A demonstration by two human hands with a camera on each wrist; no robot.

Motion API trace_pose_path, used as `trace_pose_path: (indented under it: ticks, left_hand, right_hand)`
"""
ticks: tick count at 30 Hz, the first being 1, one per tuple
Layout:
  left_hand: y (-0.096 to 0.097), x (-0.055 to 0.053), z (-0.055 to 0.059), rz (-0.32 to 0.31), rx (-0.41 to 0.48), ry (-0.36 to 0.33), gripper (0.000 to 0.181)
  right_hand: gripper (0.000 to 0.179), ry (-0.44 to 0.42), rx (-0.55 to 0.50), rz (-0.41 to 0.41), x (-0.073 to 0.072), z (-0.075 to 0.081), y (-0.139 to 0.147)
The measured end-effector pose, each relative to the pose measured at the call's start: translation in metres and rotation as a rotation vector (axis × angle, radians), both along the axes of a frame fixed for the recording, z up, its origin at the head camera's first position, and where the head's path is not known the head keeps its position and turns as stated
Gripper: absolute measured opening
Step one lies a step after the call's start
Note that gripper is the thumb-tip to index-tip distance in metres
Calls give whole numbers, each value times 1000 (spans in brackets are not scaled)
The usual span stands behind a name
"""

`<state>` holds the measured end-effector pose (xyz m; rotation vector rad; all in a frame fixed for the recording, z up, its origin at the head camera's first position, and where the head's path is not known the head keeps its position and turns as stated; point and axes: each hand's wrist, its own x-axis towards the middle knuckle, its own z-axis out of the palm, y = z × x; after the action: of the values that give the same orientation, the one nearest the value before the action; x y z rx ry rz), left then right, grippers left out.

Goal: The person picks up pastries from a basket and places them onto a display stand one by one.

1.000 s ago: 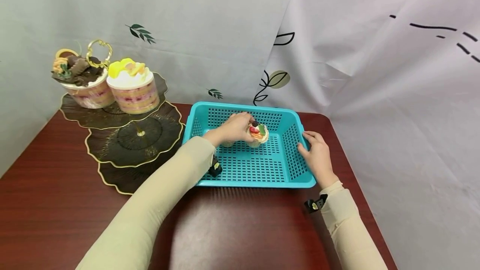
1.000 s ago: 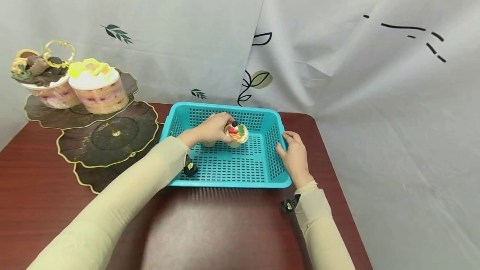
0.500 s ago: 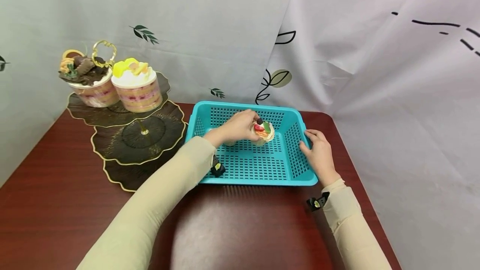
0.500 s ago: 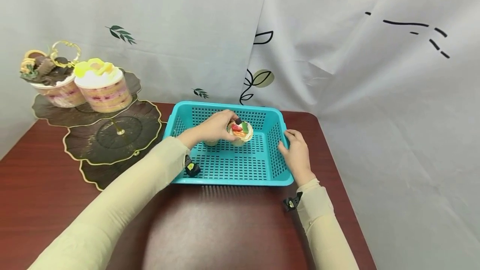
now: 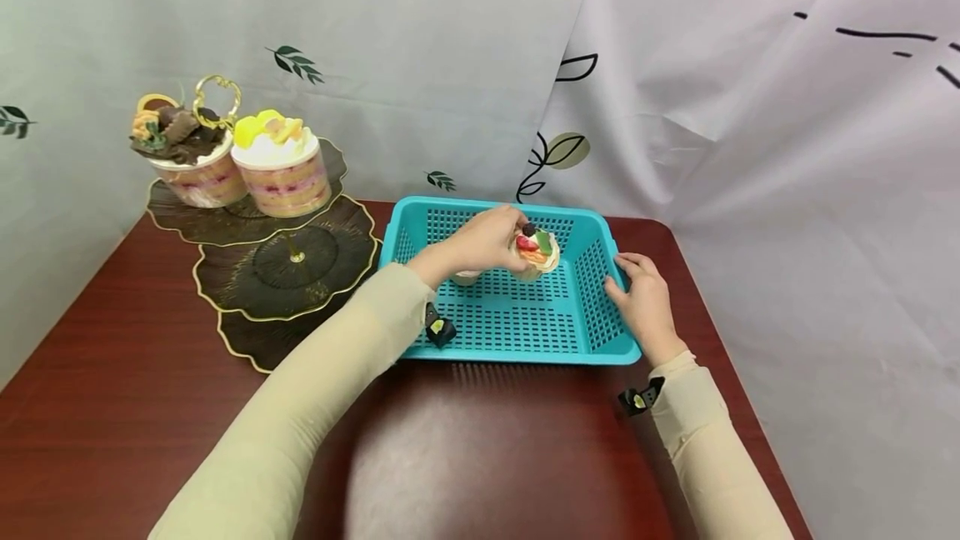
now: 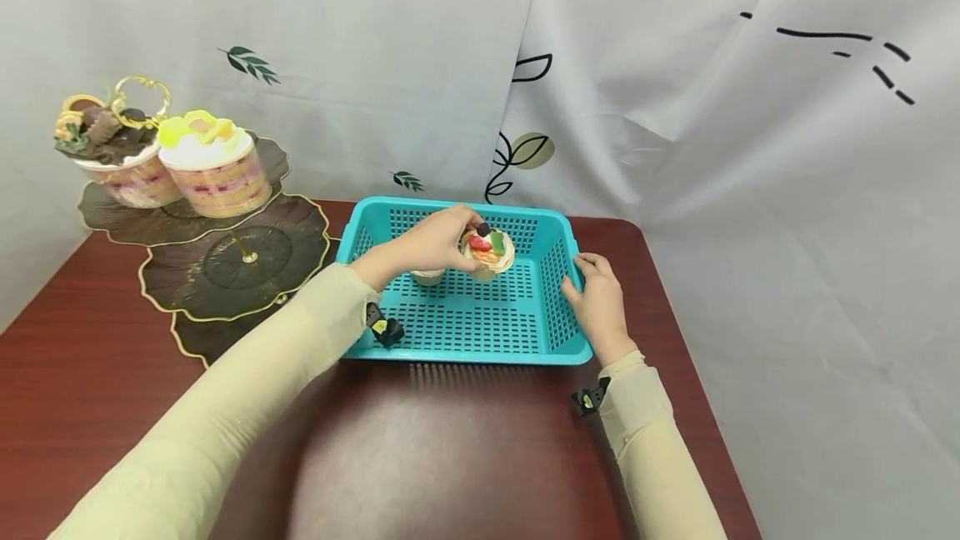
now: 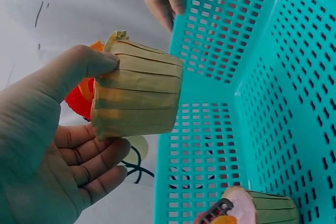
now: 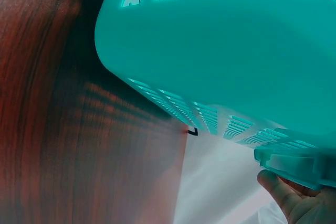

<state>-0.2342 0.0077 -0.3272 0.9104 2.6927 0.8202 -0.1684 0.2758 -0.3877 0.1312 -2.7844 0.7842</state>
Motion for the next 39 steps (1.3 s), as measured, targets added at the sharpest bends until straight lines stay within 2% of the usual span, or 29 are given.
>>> trace_pose_path:
  ticks: [7,14,22,39]
  left_hand:
    - [-4,7,10,9,-6,7,68]
    - [-13,17,17,26,27,-21,66]
    - [-22,29,24,10,-25,69,61]
    - [-39,50,28,-8,-51,159,63]
  right_hand:
    - [45,3,-1,1,-2,1,0]
    - [46,14,5,5,-2,2,-1]
    - [46,38,4,0,-4,3,0]
    - [45,26,4,-5,-2,-1,-1]
